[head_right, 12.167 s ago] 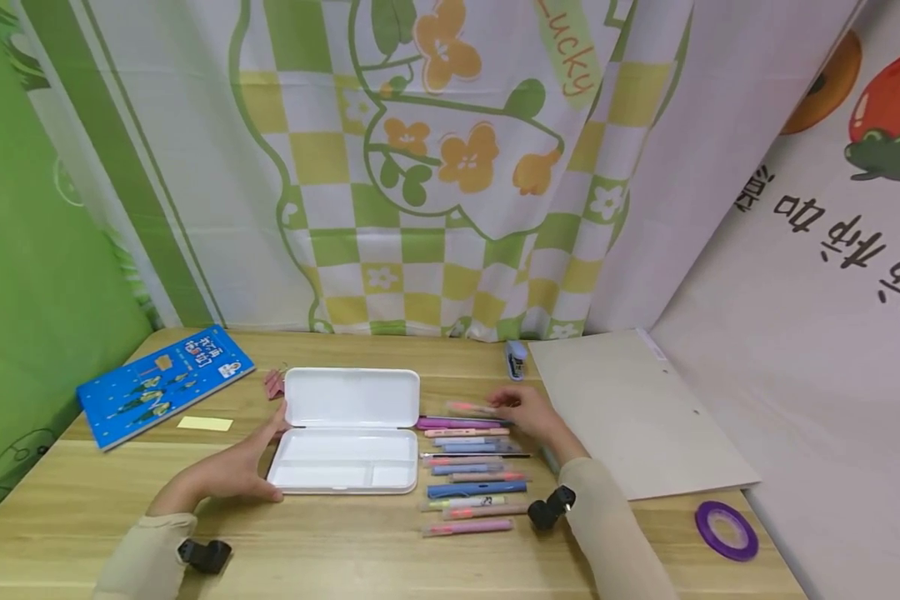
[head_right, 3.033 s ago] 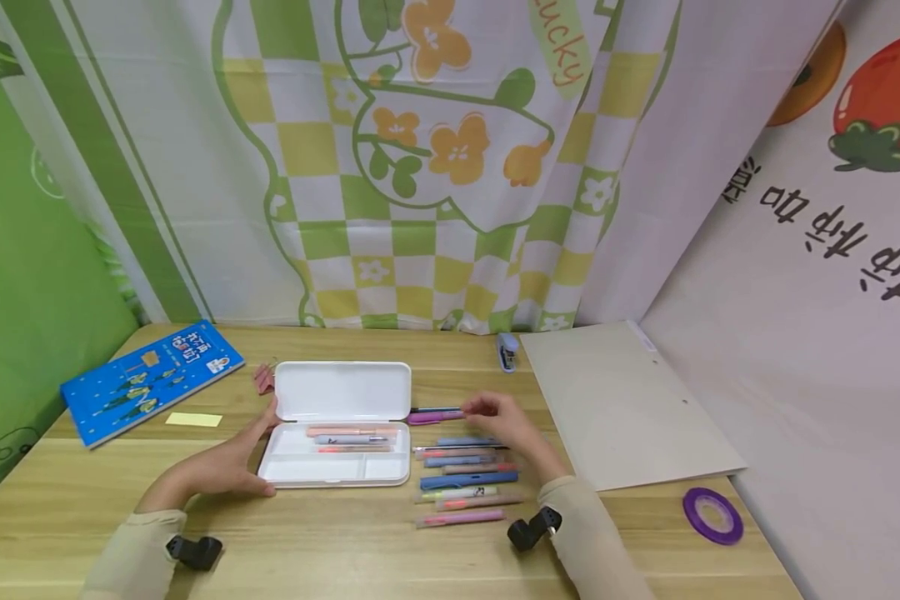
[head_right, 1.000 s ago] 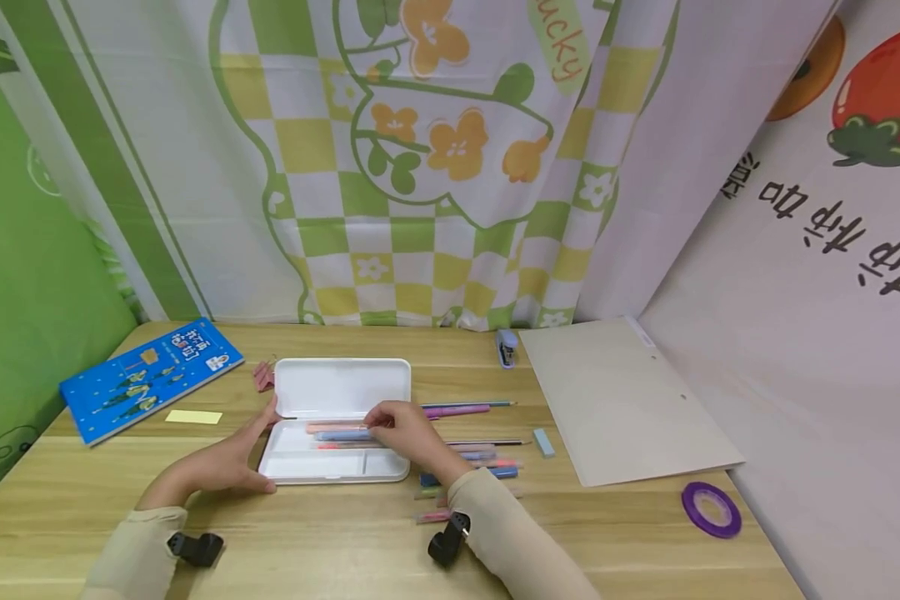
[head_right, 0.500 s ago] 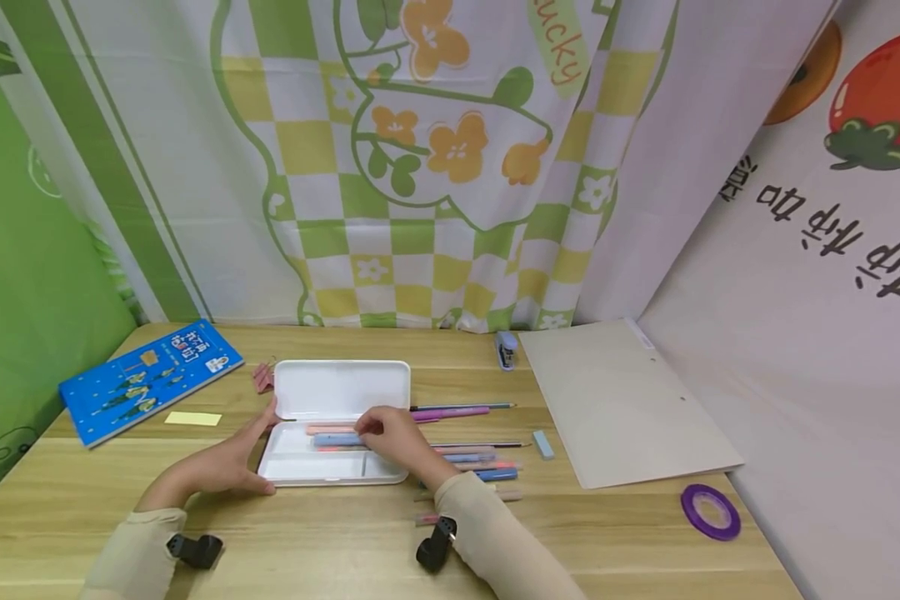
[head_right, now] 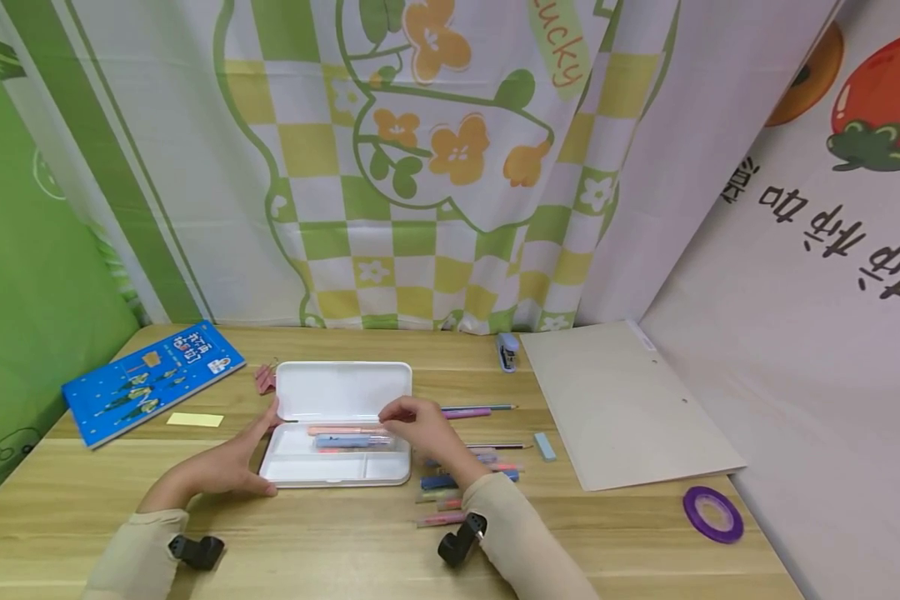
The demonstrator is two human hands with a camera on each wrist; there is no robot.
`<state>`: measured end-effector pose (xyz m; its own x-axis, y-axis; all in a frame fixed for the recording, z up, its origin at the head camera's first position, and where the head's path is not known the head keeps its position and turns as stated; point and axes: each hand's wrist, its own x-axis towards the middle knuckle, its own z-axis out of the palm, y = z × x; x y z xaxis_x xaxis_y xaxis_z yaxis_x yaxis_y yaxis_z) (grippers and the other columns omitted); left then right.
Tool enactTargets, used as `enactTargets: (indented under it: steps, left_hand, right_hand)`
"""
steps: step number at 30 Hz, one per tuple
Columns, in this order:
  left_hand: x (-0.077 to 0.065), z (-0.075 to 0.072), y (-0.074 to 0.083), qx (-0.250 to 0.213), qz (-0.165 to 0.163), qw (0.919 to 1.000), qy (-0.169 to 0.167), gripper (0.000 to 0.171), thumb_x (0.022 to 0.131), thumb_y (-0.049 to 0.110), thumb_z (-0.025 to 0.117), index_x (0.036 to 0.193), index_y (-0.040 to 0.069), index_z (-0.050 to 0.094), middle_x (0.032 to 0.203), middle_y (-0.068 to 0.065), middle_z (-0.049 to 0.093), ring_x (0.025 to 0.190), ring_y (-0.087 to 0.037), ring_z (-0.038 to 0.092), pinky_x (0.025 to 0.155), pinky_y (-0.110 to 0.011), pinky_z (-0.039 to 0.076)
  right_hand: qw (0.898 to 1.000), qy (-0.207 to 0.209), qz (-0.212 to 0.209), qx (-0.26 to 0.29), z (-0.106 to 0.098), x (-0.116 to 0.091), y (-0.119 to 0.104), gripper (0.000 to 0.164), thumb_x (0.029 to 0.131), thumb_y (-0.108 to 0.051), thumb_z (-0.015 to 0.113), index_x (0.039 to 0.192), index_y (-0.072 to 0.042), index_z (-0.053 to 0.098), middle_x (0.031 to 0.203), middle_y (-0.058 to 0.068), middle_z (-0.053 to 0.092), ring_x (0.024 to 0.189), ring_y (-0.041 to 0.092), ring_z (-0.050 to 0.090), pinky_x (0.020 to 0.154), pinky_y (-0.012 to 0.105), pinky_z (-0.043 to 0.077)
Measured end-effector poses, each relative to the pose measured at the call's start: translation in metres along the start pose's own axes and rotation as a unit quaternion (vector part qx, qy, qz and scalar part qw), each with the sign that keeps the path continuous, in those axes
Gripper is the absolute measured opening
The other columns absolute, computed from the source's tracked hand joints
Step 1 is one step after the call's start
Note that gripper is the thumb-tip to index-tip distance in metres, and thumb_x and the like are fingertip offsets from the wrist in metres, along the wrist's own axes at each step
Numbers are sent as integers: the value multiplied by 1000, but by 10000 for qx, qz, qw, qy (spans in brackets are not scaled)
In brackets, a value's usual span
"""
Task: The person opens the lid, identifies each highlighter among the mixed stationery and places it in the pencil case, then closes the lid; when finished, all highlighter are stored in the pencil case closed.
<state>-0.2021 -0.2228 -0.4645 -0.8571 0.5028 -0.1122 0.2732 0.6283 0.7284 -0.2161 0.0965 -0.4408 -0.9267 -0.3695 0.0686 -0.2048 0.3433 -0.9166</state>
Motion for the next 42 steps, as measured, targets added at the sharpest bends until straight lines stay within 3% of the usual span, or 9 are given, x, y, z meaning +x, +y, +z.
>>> enactTargets:
  steps: [4,7,13,17,23,29,33,38,42]
  left_hand:
    - [0,0,-1,21,17,10000,1,127,69,22,85,148,-1,-13,151,-32,1,138,-50,3,108,-63,7]
    - [1,0,-2,28,24,10000,0,127,69,22,85,148,-1,-13,152,-32,2,138,-49,3,108,-62,7]
    - [1,0,-2,13,0,10000,-16,129,69,23,85,148,1,-14,152,-31,2,138,-49,2,108,-62,7]
    - [1,0,-2,31,-25,10000,-30,129,69,24,85,148,1,-15,152,-31,1,138,-50,2,108,-62,7]
    - [1,0,0,12,-111,9999,-41,130,68,24,85,148,3,-14,153,-30,0,138,-50,3,108,-63,8]
    - [0,0,0,-4,-27,10000,-24,129,68,24,85,148,0,-14,152,-32,3,138,-49,3,109,-62,7]
    - [0,1,0,10,64,10000,-7,128,69,24,85,147,-2,-14,150,-33,7,137,-50,4,108,-63,8]
    - [0,0,1,5,-27,10000,-34,129,69,24,85,148,0,-14,152,-32,2,138,-50,3,108,-63,8]
    - [0,-1,3,-38,-81,10000,-39,129,68,24,85,148,1,-14,152,-32,-1,138,-51,2,108,-63,8]
  right_hand:
    - [9994,130,59,309,-15,0,22,13,88,-5,64,98,3,68,97,12,69,88,13,62,78,24,51]
    - [9984,118,52,557,-28,-6,28,18,88,-5,64,101,7,66,100,19,68,89,15,63,79,26,51]
    - [9974,114,199,677,-56,-23,40,22,89,-7,64,104,8,64,103,18,66,90,16,62,78,28,52]
    - [9992,2,269,280,-73,-38,46,19,89,-6,64,103,8,63,101,17,67,90,18,62,76,25,52]
    - [9973,-329,-160,-638,-89,-50,57,12,87,2,63,97,8,65,94,19,67,86,18,62,74,22,51]
    - [9924,-410,-257,-1136,-91,-52,65,12,84,7,63,95,5,67,91,12,66,84,11,59,75,22,50]
    - [9868,-470,-583,-1435,-91,-52,67,14,83,9,63,95,5,67,89,12,67,82,13,60,75,24,52]
    - [9806,-590,-827,-1674,-91,-51,69,16,82,8,64,97,3,68,89,9,68,83,18,63,76,26,53]
    - [9770,-631,-905,-1825,-90,-49,68,15,83,5,65,97,2,68,88,6,68,82,15,62,74,26,53]
